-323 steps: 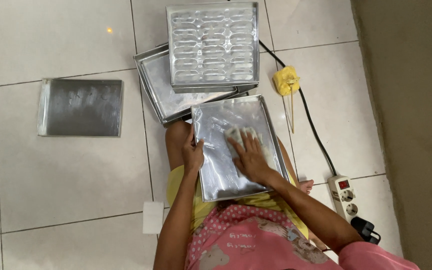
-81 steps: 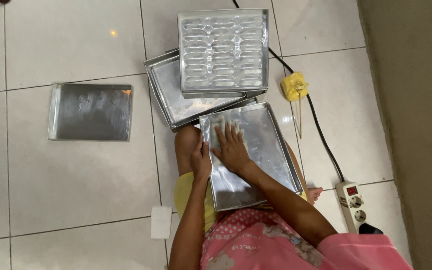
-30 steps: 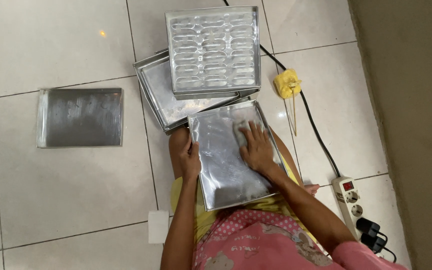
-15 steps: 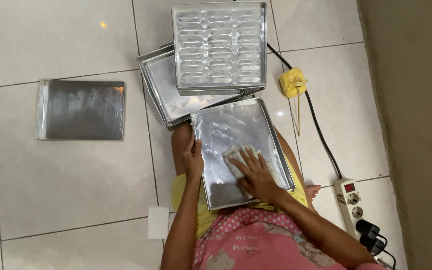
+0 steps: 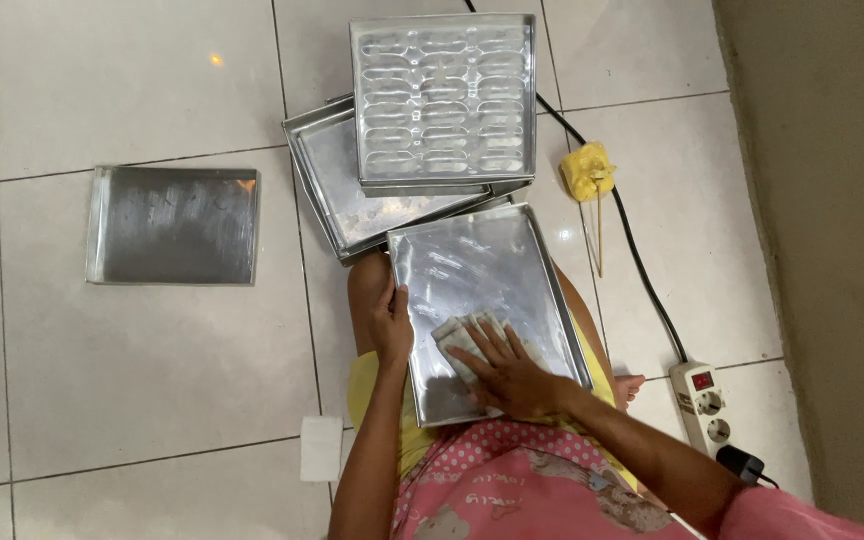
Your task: Cleaning metal baking trays by wiping them thoroughly with a cloth
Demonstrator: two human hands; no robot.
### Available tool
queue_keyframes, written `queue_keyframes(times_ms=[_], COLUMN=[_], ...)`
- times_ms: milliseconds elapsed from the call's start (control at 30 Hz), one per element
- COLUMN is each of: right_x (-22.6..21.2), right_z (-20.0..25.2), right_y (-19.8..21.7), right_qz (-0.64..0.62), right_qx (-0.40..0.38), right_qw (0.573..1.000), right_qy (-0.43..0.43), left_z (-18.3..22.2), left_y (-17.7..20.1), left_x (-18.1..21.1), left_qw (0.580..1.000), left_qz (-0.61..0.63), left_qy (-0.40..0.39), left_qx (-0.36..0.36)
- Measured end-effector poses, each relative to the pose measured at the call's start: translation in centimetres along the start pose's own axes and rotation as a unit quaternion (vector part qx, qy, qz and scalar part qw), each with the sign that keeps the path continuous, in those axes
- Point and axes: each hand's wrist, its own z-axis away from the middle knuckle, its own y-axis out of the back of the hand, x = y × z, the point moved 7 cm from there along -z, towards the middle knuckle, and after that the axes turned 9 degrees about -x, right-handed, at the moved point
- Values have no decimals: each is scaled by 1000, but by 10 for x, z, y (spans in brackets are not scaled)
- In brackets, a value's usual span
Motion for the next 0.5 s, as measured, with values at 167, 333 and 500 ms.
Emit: queue_keyframes(times_ms=[167,333,500], right_x=[19,50,12], right_z=[-38,-98,-87], right_y=[35,85,55], right_qz=[-30,-23,-22], right_qx=[34,154,118], right_qw=[998,981,988], right_qy=[-46,-117,-99], left_z=[-4,-4,-4], left_y=[-2,-2,0], left_x=[-2,-10,-14], left_qw=[1000,1000,1000], left_qz=[-14,-24,23], left_qy=[-14,-17,-19], left_qx=[-4,2,5])
